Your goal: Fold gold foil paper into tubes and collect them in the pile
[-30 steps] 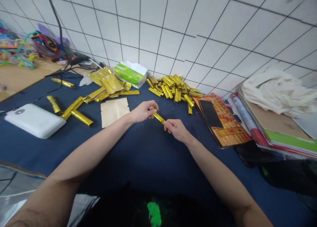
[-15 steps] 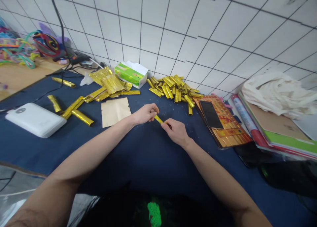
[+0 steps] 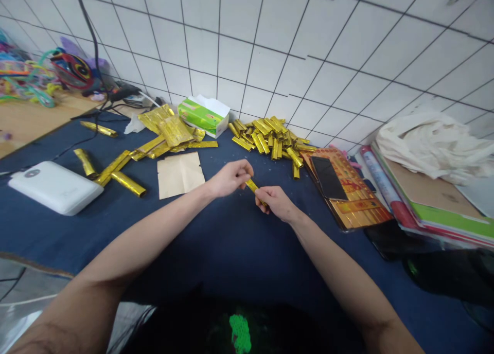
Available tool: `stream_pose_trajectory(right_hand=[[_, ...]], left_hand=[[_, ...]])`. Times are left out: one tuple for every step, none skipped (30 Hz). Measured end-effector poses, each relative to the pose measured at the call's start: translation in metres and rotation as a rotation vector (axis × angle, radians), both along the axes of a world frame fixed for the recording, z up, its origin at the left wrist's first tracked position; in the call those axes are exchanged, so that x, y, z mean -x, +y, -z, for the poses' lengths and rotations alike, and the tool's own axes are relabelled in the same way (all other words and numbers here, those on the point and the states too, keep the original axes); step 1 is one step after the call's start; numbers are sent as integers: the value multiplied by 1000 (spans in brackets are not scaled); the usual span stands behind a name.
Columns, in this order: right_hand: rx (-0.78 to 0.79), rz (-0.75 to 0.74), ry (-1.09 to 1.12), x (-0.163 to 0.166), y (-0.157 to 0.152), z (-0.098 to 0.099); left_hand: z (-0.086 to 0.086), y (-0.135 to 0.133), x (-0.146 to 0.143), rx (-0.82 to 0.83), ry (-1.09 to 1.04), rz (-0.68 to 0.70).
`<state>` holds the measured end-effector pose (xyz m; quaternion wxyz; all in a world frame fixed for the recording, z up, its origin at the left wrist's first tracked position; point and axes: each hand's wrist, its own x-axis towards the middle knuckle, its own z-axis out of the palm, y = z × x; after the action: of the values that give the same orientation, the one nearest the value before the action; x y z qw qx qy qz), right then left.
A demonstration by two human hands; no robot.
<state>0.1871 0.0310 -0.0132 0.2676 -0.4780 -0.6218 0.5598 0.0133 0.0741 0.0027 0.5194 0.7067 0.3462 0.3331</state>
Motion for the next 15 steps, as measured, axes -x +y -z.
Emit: stream_pose_trajectory(right_hand=[[4, 0, 6, 0, 1, 0], [6, 5, 10, -1, 1, 1], [5, 9, 13, -1, 1, 2], [-3, 12, 11, -1, 2, 2], [-22, 18, 1, -1, 2, 3], [-55, 23, -24, -1, 1, 3], [-104, 28, -64, -1, 1, 4], [-165, 32, -118, 0, 0, 4], [-238, 37, -187, 0, 0, 4], [-315, 41, -268, 1, -1, 4], [-395, 42, -361, 1, -2, 4], [-478, 41, -464, 2, -3, 5], [-563, 36, -572, 2, -4, 5], [-647, 30, -679, 3, -5, 6], [-725, 21, -774, 3, -6, 8]], left_hand=[[1, 4, 3, 0, -14, -25], [1, 7, 5, 4, -22, -36], [2, 9, 7, 9, -29, -43], [3, 11, 9, 15, -32, -45], [4, 12, 9, 20, -33, -49], [5, 13, 10, 27, -36, -55], [5, 13, 10, 39, -37, -59], [5, 13, 10, 56, -33, -60], [4, 12, 10, 78, -24, -56], [2, 11, 11, 104, -8, -49], [1, 11, 11, 134, 16, -42], [0, 10, 11, 165, 46, -35], [-1, 10, 11, 196, 81, -26], [-2, 10, 11, 224, 118, -18], [-1, 10, 11, 248, 153, -14]])
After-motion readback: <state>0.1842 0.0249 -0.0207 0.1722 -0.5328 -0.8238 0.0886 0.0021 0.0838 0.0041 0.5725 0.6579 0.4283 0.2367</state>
